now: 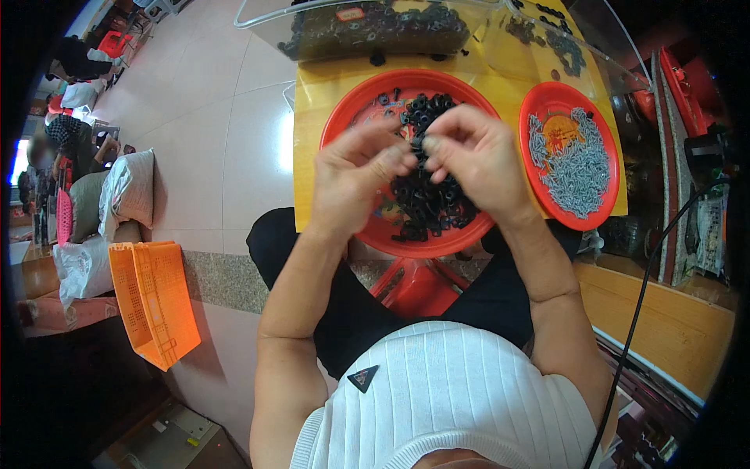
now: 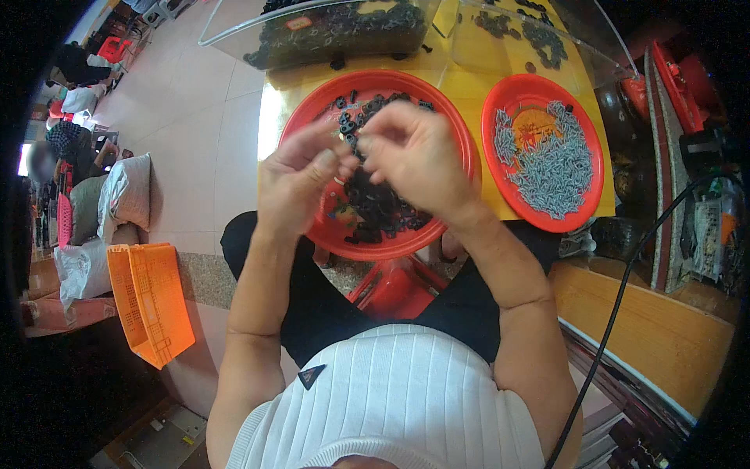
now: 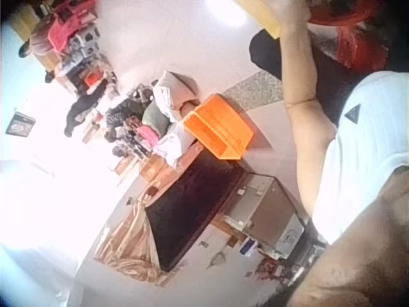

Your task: The person assembles plastic components by hand, inserting small metal pieces into plastic parts, scoops additional plastic pieces from a storage container onto a tray, and assembles more components.

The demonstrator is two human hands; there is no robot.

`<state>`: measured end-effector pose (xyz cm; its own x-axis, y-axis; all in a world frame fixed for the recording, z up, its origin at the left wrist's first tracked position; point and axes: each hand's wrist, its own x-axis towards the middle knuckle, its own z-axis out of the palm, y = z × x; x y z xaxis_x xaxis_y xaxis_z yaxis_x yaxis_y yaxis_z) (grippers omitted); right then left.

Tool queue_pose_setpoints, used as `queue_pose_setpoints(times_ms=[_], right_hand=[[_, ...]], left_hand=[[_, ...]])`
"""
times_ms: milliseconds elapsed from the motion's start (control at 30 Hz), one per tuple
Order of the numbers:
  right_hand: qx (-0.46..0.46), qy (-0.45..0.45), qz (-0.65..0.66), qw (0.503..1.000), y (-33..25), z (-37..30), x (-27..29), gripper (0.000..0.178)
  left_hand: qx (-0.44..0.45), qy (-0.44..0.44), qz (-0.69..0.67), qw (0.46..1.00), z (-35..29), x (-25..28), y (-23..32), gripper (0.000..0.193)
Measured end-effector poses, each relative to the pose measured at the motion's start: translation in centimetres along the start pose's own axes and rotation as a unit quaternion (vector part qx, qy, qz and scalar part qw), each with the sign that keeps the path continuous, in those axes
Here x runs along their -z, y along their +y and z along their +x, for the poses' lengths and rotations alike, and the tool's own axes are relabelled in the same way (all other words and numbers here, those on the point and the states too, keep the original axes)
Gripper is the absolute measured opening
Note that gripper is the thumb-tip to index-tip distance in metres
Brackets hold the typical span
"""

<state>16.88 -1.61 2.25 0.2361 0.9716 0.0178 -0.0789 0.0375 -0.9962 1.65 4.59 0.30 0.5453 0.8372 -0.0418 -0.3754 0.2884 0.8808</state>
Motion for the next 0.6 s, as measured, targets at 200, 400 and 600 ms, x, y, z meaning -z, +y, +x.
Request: queue_pose_setpoints(times_ms=[200, 400, 600], right_hand=[[0.022, 0.042, 0.068, 0.997, -0.5, 0.8, 2.4, 0.011], [-0.024, -0.001, 0.076, 0.997, 0.5, 1.0, 2.3, 0.010], [-0.050, -0.039, 0.050, 0.997, 0.7, 1.0, 1.9, 0.009]], left_hand=[[-0.104, 0.015, 0.372, 0.922, 1.8, 2.4, 0.1, 0.019], [-0.191, -0.093, 0.616, 0.759, 2.5, 0.7, -0.7, 0.022], [-0.184, -0.097, 0.575, 0.791, 2.1, 0.7, -0.9, 0.017]])
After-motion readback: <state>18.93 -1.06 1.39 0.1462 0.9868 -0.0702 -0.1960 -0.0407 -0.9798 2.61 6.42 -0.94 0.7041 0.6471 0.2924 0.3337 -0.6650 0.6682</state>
